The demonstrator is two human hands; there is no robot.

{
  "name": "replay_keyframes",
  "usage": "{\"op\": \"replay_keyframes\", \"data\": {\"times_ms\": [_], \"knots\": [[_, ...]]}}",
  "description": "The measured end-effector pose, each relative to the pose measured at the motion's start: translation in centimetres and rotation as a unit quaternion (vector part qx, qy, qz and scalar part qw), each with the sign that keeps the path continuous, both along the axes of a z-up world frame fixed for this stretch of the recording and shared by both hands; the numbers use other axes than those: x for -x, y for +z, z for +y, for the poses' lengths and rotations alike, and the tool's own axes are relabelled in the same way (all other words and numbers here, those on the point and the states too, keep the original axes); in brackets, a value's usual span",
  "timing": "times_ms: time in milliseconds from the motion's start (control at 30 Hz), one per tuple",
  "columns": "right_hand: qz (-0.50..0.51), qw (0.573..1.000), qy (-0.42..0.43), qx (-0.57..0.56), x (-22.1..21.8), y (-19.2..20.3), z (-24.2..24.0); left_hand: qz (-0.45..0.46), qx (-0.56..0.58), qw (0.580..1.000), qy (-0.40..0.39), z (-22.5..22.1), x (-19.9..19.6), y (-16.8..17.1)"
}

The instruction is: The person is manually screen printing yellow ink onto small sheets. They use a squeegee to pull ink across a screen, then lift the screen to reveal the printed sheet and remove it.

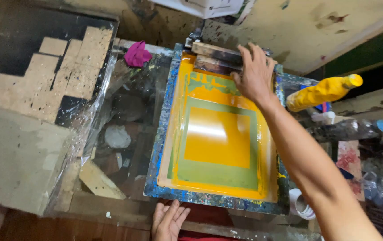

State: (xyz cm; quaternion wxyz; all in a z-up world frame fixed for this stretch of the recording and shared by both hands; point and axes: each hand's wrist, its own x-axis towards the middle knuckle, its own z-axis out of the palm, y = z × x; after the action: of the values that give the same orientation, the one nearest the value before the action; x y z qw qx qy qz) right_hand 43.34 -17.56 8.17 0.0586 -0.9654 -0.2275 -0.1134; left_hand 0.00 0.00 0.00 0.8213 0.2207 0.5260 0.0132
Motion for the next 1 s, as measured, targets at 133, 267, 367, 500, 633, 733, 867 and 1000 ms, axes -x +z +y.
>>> {"op": "replay_keyframes", "data": {"times_ms": [133,267,367,500,633,733,867,1000], "knots": [[0.11,0.991,-0.041,0.062,-4.6,-2.9,1.1,-0.03,-0.003,1.0,0.01,-0.5,0.9,-1.4],[0.088,0.995,0.036,0.013,-5.0,-3.7,-0.5,-0.019,-0.002,1.0,-0.009,-0.5,0.8,-1.4],[0.087,0.993,0.077,-0.035,-1.9,-1.3,-0.6,-0.013,0.003,1.0,-0.014,-0.6,0.8,-1.4],[0.019,0.992,0.115,-0.042,2.1,-0.3,-0.8,-0.041,0.003,0.999,-0.012,-0.7,1.0,-2.1],[-0.023,0.988,0.144,-0.042,2.4,-1.3,0.2,-0.036,0.019,0.998,-0.046,0.1,0.3,-0.1],[-0.025,0.992,0.117,-0.03,2.4,-2.6,0.2,-0.078,0.003,0.996,-0.05,0.4,0.2,1.1],[0.038,0.992,0.121,-0.025,5.0,-1.4,-0.5,-0.11,0.004,0.992,-0.063,0.6,-0.1,2.6],[0.085,0.983,0.156,-0.048,12.5,0.9,-1.0,-0.112,0.001,0.992,-0.066,0.7,-0.6,3.7]]}}
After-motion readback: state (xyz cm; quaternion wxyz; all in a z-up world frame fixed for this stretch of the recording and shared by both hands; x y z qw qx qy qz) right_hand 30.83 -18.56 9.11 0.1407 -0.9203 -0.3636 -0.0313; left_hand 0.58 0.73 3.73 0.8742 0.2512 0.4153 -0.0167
